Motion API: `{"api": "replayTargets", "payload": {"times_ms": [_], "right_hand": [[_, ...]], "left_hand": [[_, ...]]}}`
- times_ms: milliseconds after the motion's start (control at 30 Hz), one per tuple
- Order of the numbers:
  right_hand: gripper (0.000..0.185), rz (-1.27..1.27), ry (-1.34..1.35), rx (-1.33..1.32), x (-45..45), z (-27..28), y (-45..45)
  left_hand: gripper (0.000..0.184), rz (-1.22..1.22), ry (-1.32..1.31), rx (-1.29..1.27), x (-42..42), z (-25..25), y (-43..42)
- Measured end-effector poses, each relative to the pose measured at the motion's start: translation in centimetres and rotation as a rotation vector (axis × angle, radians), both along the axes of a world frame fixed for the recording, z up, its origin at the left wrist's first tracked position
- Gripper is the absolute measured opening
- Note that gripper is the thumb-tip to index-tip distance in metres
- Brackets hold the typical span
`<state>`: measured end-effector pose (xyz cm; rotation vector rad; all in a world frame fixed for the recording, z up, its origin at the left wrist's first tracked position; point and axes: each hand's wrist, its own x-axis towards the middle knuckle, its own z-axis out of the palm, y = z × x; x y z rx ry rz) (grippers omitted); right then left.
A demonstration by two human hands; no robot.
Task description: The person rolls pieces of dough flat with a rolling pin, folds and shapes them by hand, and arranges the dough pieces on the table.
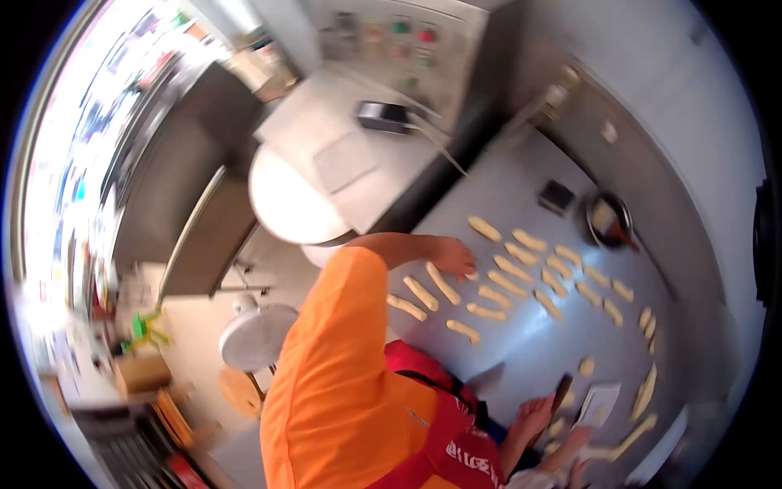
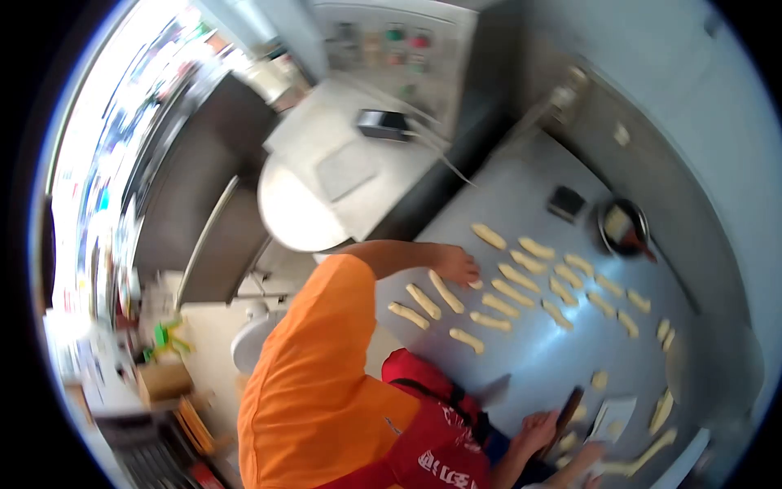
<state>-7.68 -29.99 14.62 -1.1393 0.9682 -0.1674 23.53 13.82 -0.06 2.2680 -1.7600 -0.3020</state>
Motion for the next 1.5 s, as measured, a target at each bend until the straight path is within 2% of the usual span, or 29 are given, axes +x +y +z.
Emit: {"api": "replayTargets", "payload": {"times_ms": [33, 67, 100, 133, 167, 200, 233, 267, 333, 400, 433, 500, 567, 600, 667, 733, 767, 800, 833, 900, 967, 1067, 1200, 1300, 1400, 1500], "right_hand": [[0.057, -0.014, 0.042, -0.009, -0.9, 0.1, 0.3], [0.057, -0.061, 0.091, -0.022, -1.3, 0.3, 0.7], [0.057, -0.085, 0.057, -0.029, -1.9, -0.6, 0.9], [0.056, -0.138, 0.104, -0.025, -1.5, 0.5, 2.2], [0.055, -0.074, 0.058, -0.02, -2.6, 0.1, 2.3], [0.053, -0.079, 0.087, 0.015, -2.1, 1.5, 3.0], [0.053, -0.127, 0.13, 0.053, -1.7, 2.5, 3.6], [0.054, -0.156, 0.11, -0.007, -2.6, 1.4, 4.0], [0.056, -0.148, 0.082, 0.082, -3.1, 1.0, 3.8], [0.057, -0.193, 0.079, 0.104, -3.8, 0.9, 3.6], [0.052, -0.153, 0.128, -0.016, -4.8, 0.4, 3.2], [0.042, -0.042, 0.224, -0.254, -6.2, -2.1, 1.1], [0.024, -0.054, 0.298, -0.91, -7.3, -5.2, -1.3], [0.023, -0.059, 0.334, -1.24, -7.8, -6.3, -2.4], [0.038, -0.022, 0.516, -1.381, -7.8, -7.7, -4.5], [0.052, -0.008, 0.635, -1.442, -8.0, -9.0, -5.7], [0.056, -0.005, 0.656, -1.433, -8.0, -9.8, -5.9], [0.059, 0.004, 0.673, -1.429, -8.1, -10.4, -6.4], [0.054, -0.011, 0.654, -1.462, -8.2, -10.8, -6.7], [0.048, 0.042, 0.627, -1.32, -8.3, -10.9, -6.8], [0.037, 0.026, 0.563, -1.281, -8.4, -11.5, -6.3], [0.036, -0.057, 0.445, -1.088, -8.6, -12.0, -4.8], [0.039, -0.087, 0.439, -1.219, -8.5, -12.6, -3.5], [0.039, -0.081, 0.456, -1.242, -8.3, -12.5, -3.6], [0.038, -0.003, 0.495, -0.929, -7.9, -11.8, -3.6], [0.043, -0.044, 0.388, -0.744, -6.1, -11.2, -2.6]], "left_hand": [[0.037, 0.01, 0.172, -0.081, 0.1, -1.3, 0.1], [0.034, 0.008, 0.047, -0.116, -0.3, -1.6, 0.1], [0.034, -0.025, -0.02, -0.01, -0.1, -1.3, 0.3], [0.032, 0.023, 0.095, 0.046, 0.0, -1.1, 0.5], [0.033, 0.126, 0.157, 0.199, -0.2, -0.6, -0.1], [0.035, 0.269, 0.217, 0.185, -1.0, 1.2, -0.4], [0.039, 0.339, 0.271, 0.061, -1.3, 0.6, -0.1], [0.033, 0.413, 0.392, 0.035, -1.5, 2.1, -1.2], [0.024, 0.591, 0.483, 0.429, -1.4, 7.3, -3.5], [0.022, 0.718, 0.882, 0.33, -1.9, 11.1, -4.7], [0.023, 0.803, 1.079, 0.274, -2.0, 12.9, -5.1], [0.023, 0.77, 1.131, 0.117, -3.9, 17.5, -8.4], [0.024, 0.724, 1.097, -0.045, -7.1, 21.1, -12.1], [0.026, 0.674, 1.121, -0.17, -8.8, 22.1, -14.7], [0.035, 0.653, 1.121, -0.262, -12.2, 23.7, -20.2], [0.037, 0.691, 1.149, -0.325, -15.4, 21.1, -25.7], [0.042, 0.627, 1.194, -0.377, -16.6, 16.9, -27.8], [0.044, 0.598, 1.051, -0.293, -17.7, 14.5, -30.0], [0.045, 0.576, 0.907, -0.206, -18.8, 12.3, -31.8], [0.054, 0.472, 0.75, 0.084, -20.6, 7.0, -33.6], [0.068, 0.411, 0.568, 0.023, -22.8, 4.3, -31.9], [0.088, 0.399, 0.436, -0.103, -24.6, 4.6, -30.8], [0.102, 0.427, 0.273, -0.113, -25.6, 4.4, -28.5], [0.103, 0.522, 0.614, 0.052, -24.7, 5.0, -29.0], [0.104, 0.481, 0.657, 0.065, -24.1, 7.1, -28.8], [0.093, 0.41, 0.337, -0.047, -24.4, 4.2, -27.3]]}}
